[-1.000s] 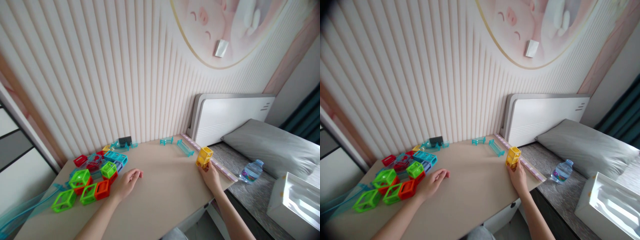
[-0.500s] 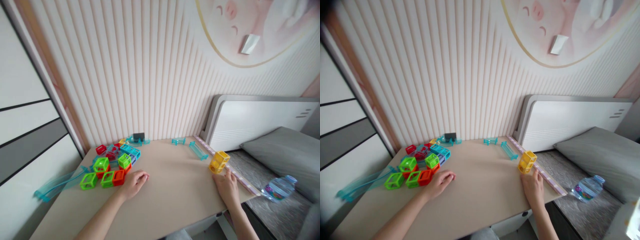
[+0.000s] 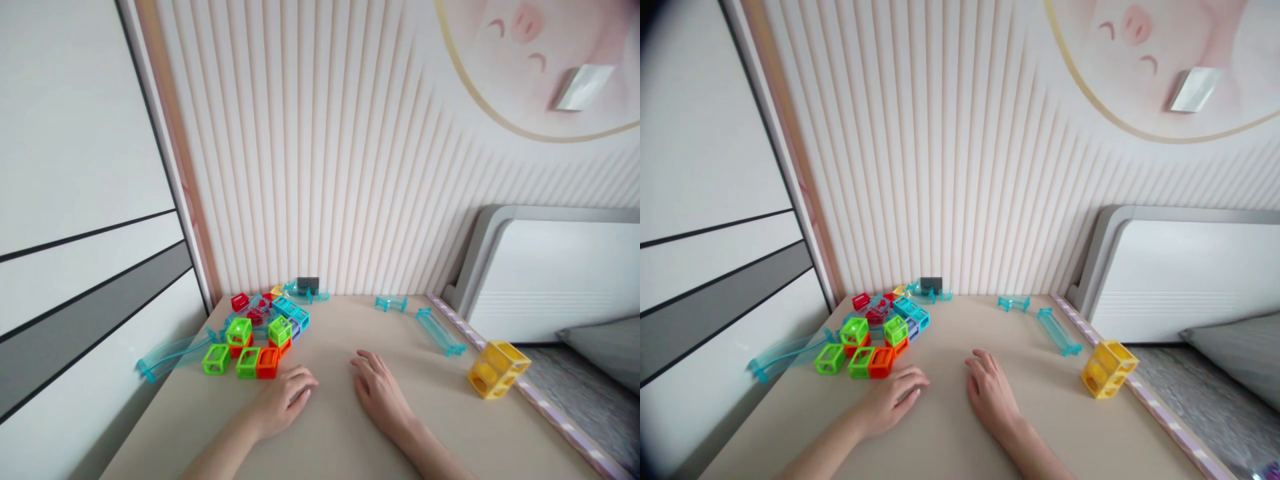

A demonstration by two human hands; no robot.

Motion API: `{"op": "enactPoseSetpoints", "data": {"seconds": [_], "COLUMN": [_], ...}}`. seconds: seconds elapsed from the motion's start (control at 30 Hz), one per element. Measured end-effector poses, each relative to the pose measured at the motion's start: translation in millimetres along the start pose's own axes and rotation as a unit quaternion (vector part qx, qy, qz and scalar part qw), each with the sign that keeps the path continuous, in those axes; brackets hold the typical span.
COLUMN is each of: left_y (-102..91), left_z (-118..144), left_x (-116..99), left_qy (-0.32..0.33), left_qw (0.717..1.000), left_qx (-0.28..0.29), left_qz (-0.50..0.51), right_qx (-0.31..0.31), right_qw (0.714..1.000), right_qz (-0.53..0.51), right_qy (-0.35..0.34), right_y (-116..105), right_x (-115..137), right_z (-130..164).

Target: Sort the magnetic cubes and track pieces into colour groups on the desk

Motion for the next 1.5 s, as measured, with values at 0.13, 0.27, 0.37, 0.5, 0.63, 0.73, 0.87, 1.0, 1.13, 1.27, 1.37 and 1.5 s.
{"op": "enactPoseSetpoints", "data": {"seconds": [0.13, 0.27, 0.37, 0.5, 0.63, 0.73, 0.87, 1.0, 1.13, 1.27, 1.37, 1.5], "left_y": [-0.4, -1.2, -1.4, -0.8, 0.0, 0.4, 1.9, 4.3, 3.0, -0.1, 1.3, 7.2], "left_z": [0.5, 0.3, -0.7, -0.6, -1.3, -2.8, -4.0, -4.7, -4.1, -1.2, -4.5, -27.7], "left_x": [0.4, 0.4, 0.8, 1.1, 0.9, 1.3, 1.7, 3.1, 2.1, 0.8, 5.5, 15.0], "left_qy": [-0.007, -0.02, -0.028, -0.03, -0.01, 0.001, 0.016, 0.026, 0.018, -0.013, -0.042, -0.108], "left_qw": [1.0, 1.0, 1.0, 0.999, 1.0, 1.0, 0.999, 0.999, 0.999, 1.0, 0.997, 0.962], "left_qx": [-0.002, 0.002, 0.001, -0.004, -0.013, -0.017, -0.013, -0.009, -0.002, 0.0, -0.048, -0.164], "left_qz": [0.009, 0.01, 0.011, 0.013, 0.002, -0.011, -0.03, -0.043, -0.047, -0.028, 0.05, 0.19], "right_qx": [0.027, 0.011, 0.003, 0.03, 0.063, 0.075, 0.069, 0.049, -0.016, -0.097, -0.1, -0.063], "right_qw": [0.999, 0.993, 0.99, 0.986, 0.983, 0.983, 0.987, 0.993, 0.993, 0.972, 0.942, 0.805], "right_qz": [0.027, 0.106, 0.122, 0.118, 0.108, 0.097, 0.07, 0.007, -0.092, -0.212, -0.319, -0.579], "right_qy": [-0.026, -0.059, -0.075, -0.111, -0.137, -0.138, -0.125, -0.111, -0.073, -0.008, 0.025, 0.112], "right_y": [30.0, 58.8, 74.7, 90.0, 99.7, 101.9, 98.6, 89.2, 70.9, 51.6, 43.7, 40.8], "right_x": [-3.4, 2.9, 9.6, 11.3, 8.3, 6.7, 7.3, 10.5, 10.3, 3.4, 1.9, 8.8], "right_z": [-68.1, -142.4, -194.2, -237.2, -249.9, -249.9, -245.9, -242.0, -232.8, -197.3, -150.9, -93.0]}}
Point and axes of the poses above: each hand's wrist, its own z-axis away from the middle knuckle, its own y-axis out of the palm, x = y × z, the point moved 3 cm from there along -z, towards the middle knuckle, and after that the axes turned 12 degrees about -z, right-handed, at the moved point
